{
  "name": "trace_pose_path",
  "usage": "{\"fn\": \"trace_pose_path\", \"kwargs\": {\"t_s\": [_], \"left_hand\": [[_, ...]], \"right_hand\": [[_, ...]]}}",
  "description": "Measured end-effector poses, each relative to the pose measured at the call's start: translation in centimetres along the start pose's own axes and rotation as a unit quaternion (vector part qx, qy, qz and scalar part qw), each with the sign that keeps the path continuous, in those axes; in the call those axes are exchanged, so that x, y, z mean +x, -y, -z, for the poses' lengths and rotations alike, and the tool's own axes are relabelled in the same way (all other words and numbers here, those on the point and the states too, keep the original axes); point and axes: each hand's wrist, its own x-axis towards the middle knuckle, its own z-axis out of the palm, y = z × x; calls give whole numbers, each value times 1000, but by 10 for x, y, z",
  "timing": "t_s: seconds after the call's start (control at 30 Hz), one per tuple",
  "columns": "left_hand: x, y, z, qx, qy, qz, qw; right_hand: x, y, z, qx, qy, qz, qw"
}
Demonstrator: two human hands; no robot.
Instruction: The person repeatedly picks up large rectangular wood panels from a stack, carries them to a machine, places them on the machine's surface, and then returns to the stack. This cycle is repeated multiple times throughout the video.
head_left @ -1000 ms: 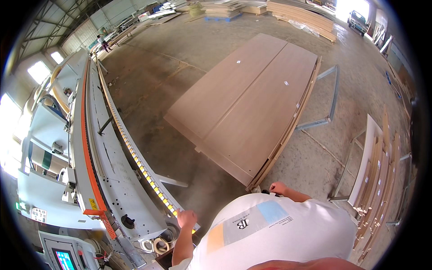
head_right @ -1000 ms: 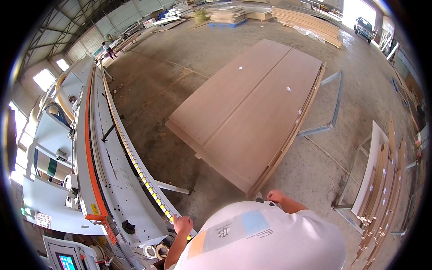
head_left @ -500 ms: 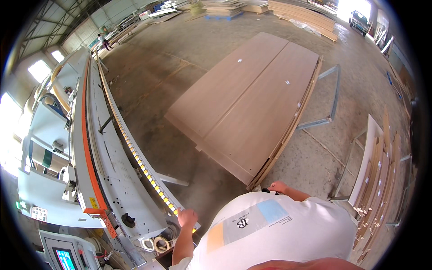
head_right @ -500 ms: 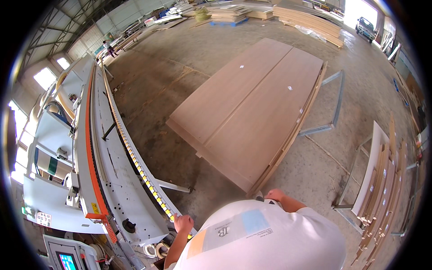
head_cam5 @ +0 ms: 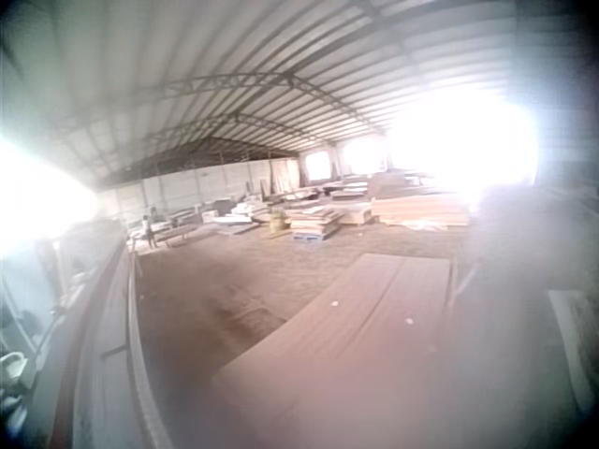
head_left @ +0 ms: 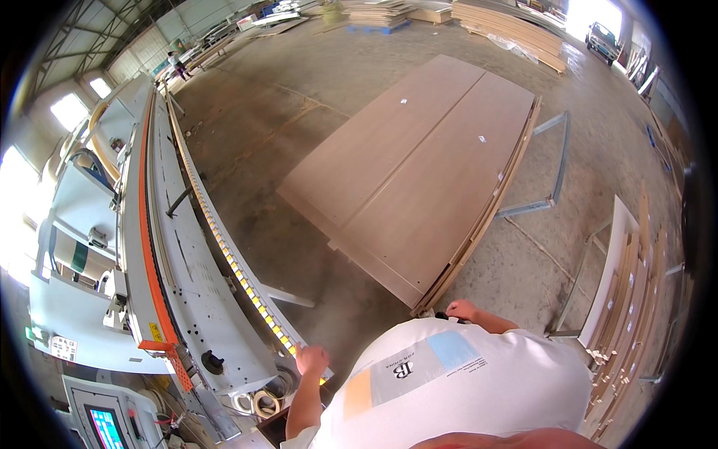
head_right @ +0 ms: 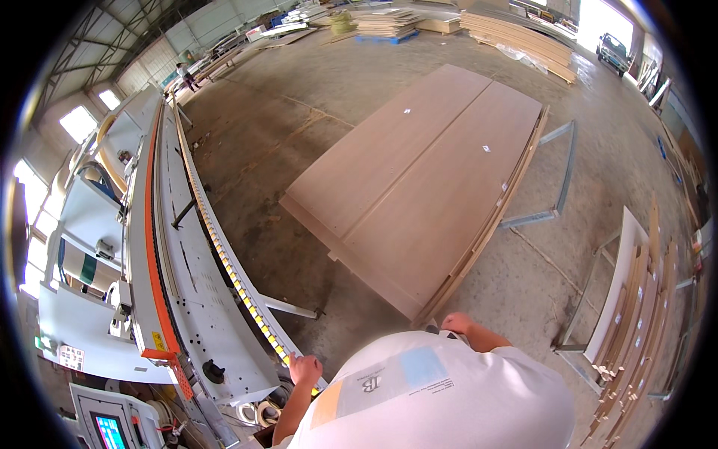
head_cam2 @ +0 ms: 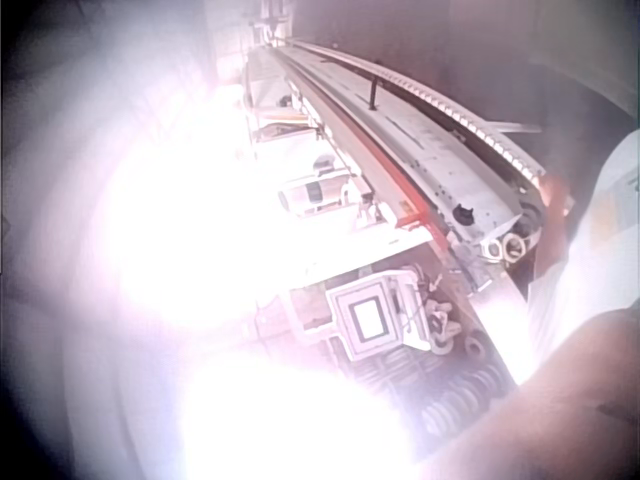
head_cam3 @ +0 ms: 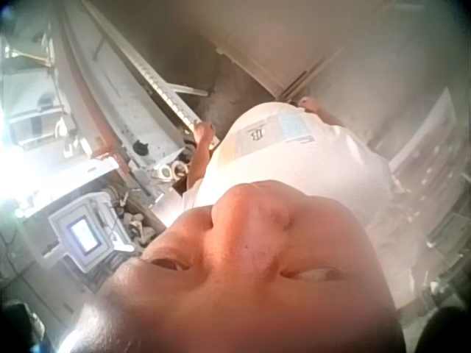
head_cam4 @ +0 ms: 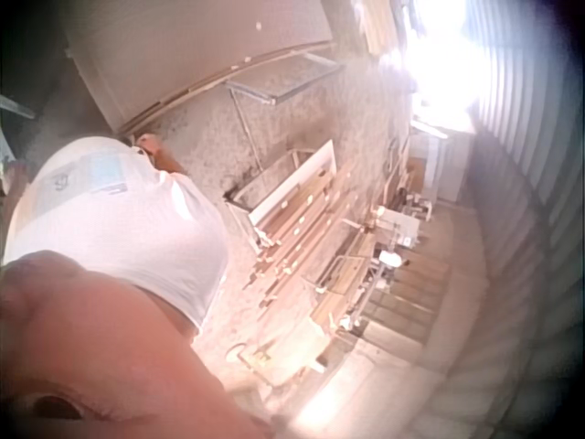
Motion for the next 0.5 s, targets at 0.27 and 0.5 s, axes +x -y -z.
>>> {"fn": "trace_pose_path", "kwargs": {"t_s": [0.27, 0.5], "left_hand": [[1, -3, 9, 0, 47, 20, 999], [2, -5, 12, -5, 46, 18, 999]], "right_hand": [[8, -19, -8, 0, -10, -13, 1000], [13, -37, -14, -19, -36, 17, 999]]}}
